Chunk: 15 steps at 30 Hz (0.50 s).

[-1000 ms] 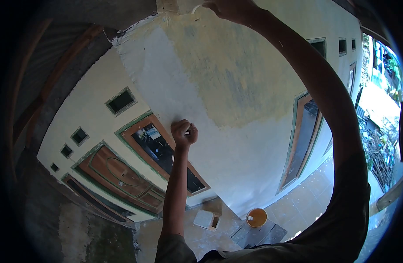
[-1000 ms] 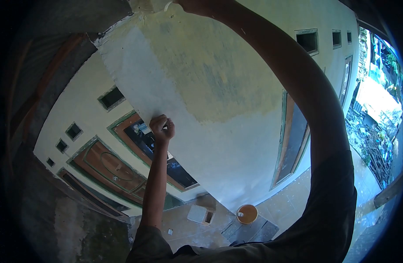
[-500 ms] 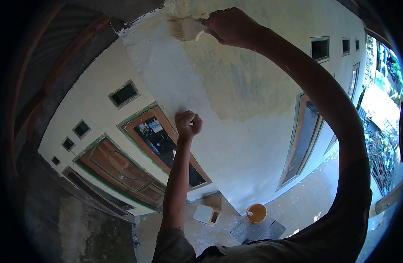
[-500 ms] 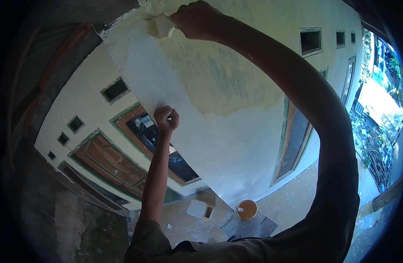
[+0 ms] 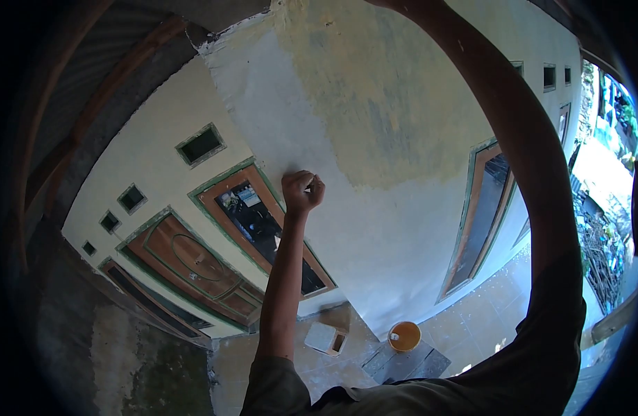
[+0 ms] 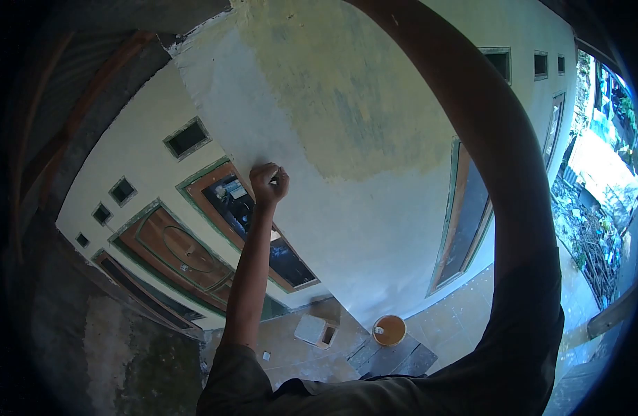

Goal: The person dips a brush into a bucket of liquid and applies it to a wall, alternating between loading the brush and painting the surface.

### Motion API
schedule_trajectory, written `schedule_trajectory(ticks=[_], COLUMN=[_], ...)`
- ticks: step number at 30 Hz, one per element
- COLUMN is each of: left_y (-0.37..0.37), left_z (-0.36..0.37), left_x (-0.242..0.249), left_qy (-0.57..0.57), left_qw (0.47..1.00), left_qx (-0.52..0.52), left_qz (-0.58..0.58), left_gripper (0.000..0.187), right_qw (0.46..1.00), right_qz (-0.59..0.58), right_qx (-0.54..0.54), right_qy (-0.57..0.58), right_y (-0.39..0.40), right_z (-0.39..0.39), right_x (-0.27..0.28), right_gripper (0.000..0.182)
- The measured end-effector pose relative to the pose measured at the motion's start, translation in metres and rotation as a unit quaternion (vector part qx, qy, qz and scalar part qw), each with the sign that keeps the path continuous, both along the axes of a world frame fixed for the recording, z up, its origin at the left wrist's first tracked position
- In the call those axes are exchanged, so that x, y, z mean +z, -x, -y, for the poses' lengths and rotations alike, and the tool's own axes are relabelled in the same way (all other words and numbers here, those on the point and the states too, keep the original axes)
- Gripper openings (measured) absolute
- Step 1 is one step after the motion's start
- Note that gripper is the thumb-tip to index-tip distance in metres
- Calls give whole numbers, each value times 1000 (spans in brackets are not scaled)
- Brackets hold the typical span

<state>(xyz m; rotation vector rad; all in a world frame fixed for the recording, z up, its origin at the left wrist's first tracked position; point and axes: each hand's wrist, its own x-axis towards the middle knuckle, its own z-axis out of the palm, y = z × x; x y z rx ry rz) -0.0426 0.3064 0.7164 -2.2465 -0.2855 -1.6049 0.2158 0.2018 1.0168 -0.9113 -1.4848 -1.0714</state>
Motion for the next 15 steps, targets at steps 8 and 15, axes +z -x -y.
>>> schedule_trajectory(ticks=[8, 15], left_y=[0, -1], left_z=[1, -7], left_x=[1, -5], left_qy=[-15, -23], left_qw=[1000, 997], left_qx=[-13, -55], left_qz=[1, 39], left_gripper=[28, 32], right_qw=[985, 984], right_qz=[-85, 2], right_qx=[91, -25], right_qy=[117, 175], right_y=[48, 71], right_z=[-50, -24], right_x=[-45, -133], right_gripper=[21, 17])
